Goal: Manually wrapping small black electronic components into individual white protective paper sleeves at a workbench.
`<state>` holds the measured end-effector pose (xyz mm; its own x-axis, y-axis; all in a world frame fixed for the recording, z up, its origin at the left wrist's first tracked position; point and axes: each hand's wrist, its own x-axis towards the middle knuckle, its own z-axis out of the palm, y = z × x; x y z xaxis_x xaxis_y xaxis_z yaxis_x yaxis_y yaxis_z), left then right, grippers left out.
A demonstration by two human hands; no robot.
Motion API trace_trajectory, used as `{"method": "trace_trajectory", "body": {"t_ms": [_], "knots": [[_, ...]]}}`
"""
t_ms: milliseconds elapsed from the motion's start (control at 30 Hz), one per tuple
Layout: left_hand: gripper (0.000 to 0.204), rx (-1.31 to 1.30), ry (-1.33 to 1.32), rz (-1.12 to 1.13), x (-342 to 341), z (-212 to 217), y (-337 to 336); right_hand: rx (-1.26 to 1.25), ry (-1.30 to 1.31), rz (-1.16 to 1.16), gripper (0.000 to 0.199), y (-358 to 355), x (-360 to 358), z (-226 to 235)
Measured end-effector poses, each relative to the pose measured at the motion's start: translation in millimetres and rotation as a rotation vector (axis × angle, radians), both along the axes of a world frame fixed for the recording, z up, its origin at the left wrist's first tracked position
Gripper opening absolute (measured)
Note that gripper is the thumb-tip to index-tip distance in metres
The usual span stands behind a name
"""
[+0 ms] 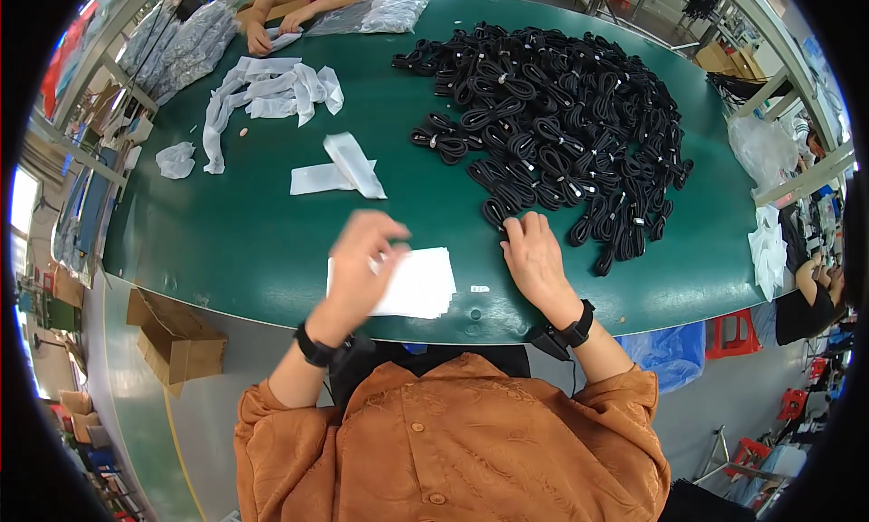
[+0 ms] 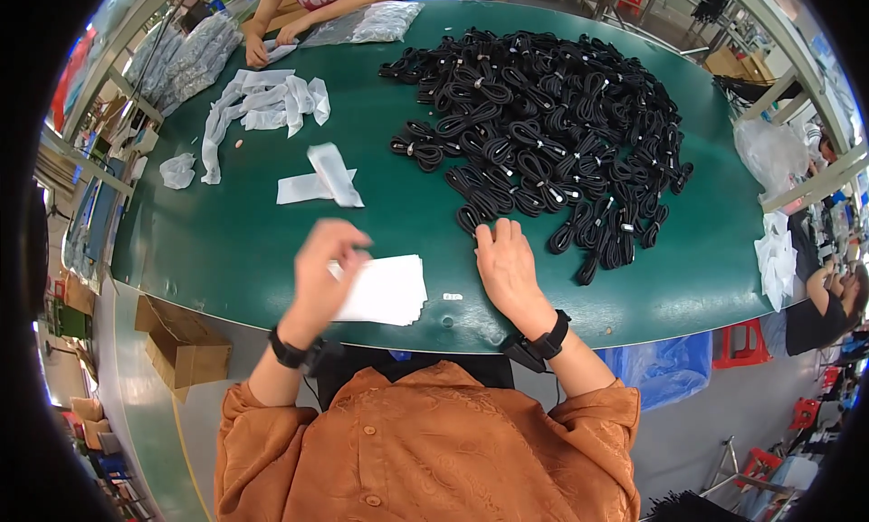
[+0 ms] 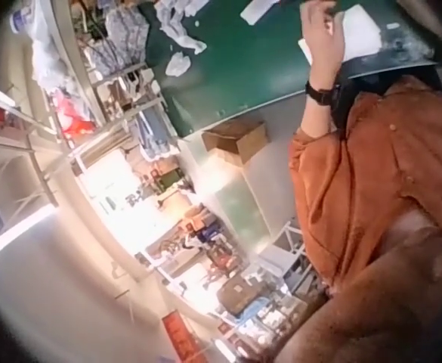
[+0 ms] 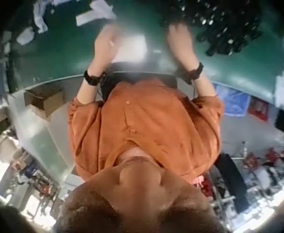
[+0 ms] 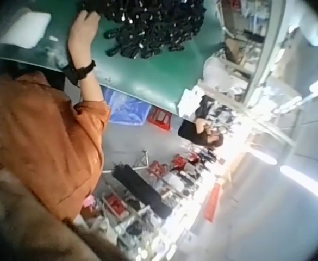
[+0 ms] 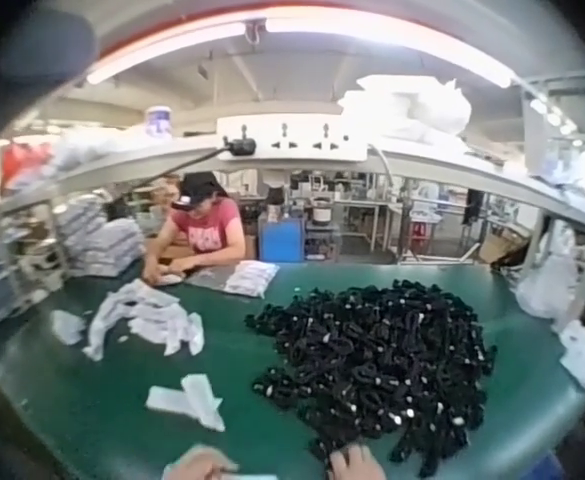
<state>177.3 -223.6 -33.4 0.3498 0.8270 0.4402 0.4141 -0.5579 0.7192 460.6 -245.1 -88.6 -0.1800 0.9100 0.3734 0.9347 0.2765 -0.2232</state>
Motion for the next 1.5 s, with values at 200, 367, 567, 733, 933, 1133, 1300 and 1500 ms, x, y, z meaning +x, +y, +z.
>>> {"method": "trace_trajectory", "body": {"t_ms": [200, 367, 567, 733, 933, 1133, 1300, 1500], "knots": [[0.022, 0.159, 0.293, -0.113, 19.6, -49.4, -35.9, 0.043, -0.034, -0.084, 0.029, 3.3, -4.1, -12.7], [0.019, 0.077, 0.273, -0.047, 17.9, -59.6, -43.9, -0.128, 0.409, 0.028, 0.023, -19.5, -5.6, -4.3], [0.015, 0.105, 0.244, 0.015, 21.7, -46.0, -47.3, -0.168, 0.552, 0.228, 0.021, -50.5, -24.3, 22.5], [0.011, 0.114, 0.227, 0.033, 19.9, -53.8, -47.4, -0.157, 0.549, 0.27, 0.025, -63.5, -27.5, 19.0], [0.008, -0.272, 0.004, 0.065, 14.7, -58.2, -50.0, -0.1, 0.409, 0.35, 0.028, -66.0, -24.6, 19.2], [0.012, -0.202, -0.143, 0.032, 17.5, -51.8, -51.4, -0.084, 0.287, 0.486, 0.029, -61.0, -23.7, 19.2], [0.015, 0.097, 0.059, -0.149, 15.8, -40.3, -49.5, -0.776, 0.832, 0.196, 0.03, -60.9, -29.6, 13.4], [0.016, 0.105, 0.035, -0.104, 17.4, -26.5, -42.8, -0.329, 0.767, 0.433, 0.032, -51.5, -42.1, 12.4]]}}
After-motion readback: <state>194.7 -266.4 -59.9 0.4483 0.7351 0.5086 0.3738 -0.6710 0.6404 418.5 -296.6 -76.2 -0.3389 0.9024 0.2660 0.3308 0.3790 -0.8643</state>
